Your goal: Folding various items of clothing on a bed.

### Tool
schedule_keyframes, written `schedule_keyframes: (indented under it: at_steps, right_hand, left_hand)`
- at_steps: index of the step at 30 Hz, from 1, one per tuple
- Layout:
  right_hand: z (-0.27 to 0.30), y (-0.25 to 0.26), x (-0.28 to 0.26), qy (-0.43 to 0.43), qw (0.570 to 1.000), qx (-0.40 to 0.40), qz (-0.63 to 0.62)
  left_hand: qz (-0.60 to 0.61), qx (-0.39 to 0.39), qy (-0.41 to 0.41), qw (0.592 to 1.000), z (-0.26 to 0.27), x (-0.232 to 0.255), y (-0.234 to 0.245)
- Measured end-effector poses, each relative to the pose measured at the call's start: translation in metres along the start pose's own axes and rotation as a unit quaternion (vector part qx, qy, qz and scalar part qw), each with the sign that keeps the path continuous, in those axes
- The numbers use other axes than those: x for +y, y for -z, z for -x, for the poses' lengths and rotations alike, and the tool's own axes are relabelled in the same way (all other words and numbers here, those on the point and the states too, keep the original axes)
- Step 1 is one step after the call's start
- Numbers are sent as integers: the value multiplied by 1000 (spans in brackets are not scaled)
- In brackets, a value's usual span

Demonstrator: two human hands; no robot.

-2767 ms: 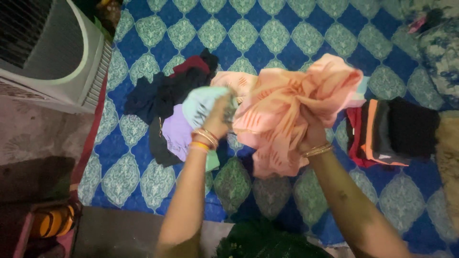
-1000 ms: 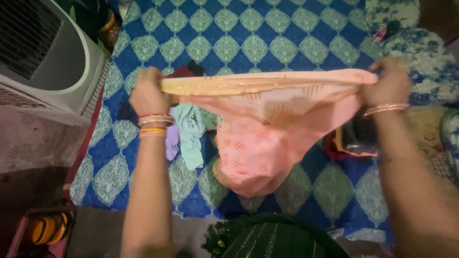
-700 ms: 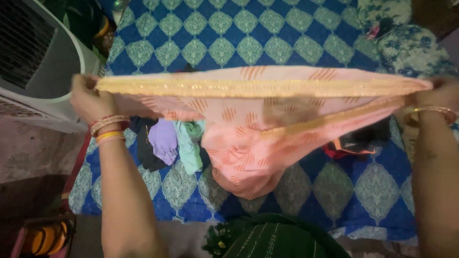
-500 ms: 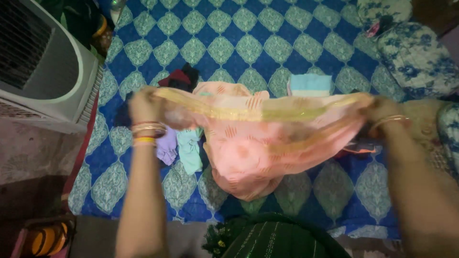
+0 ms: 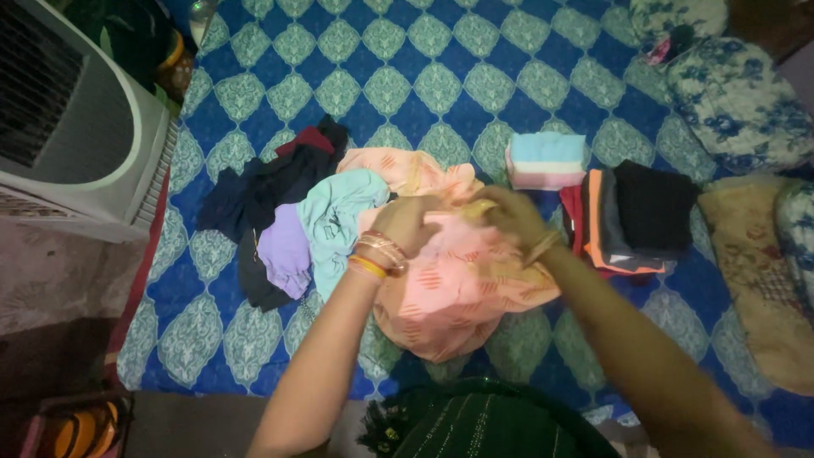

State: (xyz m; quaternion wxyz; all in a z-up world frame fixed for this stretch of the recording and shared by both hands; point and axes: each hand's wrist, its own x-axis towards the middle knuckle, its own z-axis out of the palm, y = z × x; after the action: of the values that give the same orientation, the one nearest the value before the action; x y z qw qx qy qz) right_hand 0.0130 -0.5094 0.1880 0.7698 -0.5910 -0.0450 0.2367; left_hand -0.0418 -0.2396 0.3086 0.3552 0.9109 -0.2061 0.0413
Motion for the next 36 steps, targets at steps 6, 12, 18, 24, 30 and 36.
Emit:
schedule_keyframes:
  at_steps: [6,12,18,24,30,36]
  right_hand:
    - [15,47,-23,233,872,29,430]
    - [20,58,-13,99,887,90,443]
    - [38,87,-1,84,875,117,463]
    - [37,174,41,14,899,34,437]
    - [-10,195,64,125,843,-56,520]
    - [-23,65,-10,147,883,-148,420]
  left_hand:
    - [46,24,50,997,12,-61,1]
    - [310,62,196,928,-1,-45,25]
    - [107,258,17,960,-7,-93,67]
    - [151,400,145,892,11,-117,138]
    - [-323,118,-51,938,-4,-213,46]
    - [270,-28,-72,960,-28,-40,-40]
